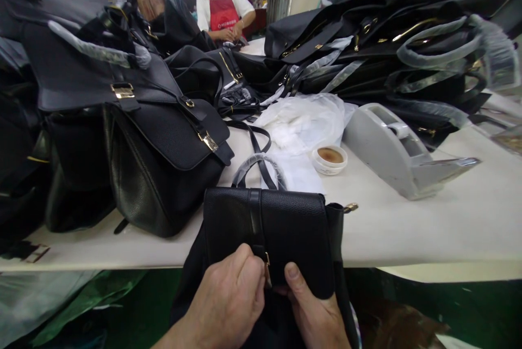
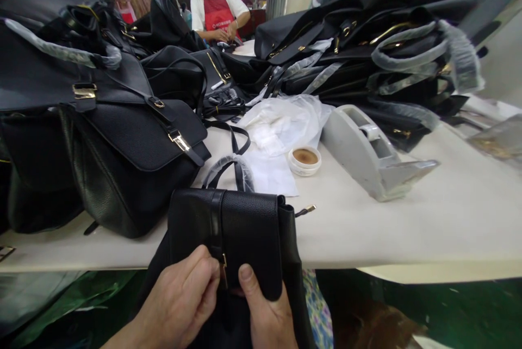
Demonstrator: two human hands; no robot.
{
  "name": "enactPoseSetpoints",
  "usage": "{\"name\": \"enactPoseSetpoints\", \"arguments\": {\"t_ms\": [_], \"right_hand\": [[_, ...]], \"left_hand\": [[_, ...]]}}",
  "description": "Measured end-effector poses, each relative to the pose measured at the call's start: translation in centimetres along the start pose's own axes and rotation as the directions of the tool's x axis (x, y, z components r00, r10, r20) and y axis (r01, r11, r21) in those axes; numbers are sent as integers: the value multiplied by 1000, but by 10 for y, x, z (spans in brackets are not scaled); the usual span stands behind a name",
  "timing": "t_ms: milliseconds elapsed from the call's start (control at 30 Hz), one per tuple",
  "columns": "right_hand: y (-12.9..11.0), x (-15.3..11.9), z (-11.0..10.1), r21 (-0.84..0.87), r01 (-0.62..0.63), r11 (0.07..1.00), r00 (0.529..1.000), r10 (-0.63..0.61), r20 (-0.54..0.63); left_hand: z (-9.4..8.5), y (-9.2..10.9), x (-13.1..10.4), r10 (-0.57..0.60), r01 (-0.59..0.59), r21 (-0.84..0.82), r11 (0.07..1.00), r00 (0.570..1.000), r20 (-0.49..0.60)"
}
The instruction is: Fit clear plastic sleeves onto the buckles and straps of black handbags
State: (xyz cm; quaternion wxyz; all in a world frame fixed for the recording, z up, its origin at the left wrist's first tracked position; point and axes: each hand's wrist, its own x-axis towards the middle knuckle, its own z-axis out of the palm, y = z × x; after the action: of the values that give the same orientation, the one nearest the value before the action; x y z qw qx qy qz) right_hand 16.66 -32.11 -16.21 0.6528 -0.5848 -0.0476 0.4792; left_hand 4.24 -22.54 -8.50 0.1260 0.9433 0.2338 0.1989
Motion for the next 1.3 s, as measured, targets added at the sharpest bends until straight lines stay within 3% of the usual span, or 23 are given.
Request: {"name": "enactPoseSetpoints", "arguments": {"t_ms": [100,267,400,600,900,1033,1167,1300], "right_hand": [[-1,0,-1,0,14,1000,1000,-14,-1],[0,2,-2,15,19,1000,1000,-20,11],[2,1,-3,8,5,1000,999,-5,37],[4,2,-8,-74,41,996,999,-38,36],[-11,-15,10,-236,92,968,974,-137,-182],[-8,-12,5,-197,81,977,985,-109,-135],[-1,-2,-6,-255,27,966,998,-39,-41],[-4,-6,-1,-282,56,958,994,-81,-77]], "left_hand": [[-6,-4,-11,-27,38,-183,982,998,61],[-14,-10,-27,-197,154,-368,917,977,-83],[-13,-9,-27,-191,132,-433,892,977,-96],[-10,-5,-20,-175,123,-439,890,981,-80],[-5,-2,-9,-254,241,-307,921,967,-2],[-6,-4,-9,-215,210,-373,904,976,27],[-7,-7,-21,-225,182,-439,880,973,-49],[-7,-10,-30,-229,172,-418,892,969,-91]]}}
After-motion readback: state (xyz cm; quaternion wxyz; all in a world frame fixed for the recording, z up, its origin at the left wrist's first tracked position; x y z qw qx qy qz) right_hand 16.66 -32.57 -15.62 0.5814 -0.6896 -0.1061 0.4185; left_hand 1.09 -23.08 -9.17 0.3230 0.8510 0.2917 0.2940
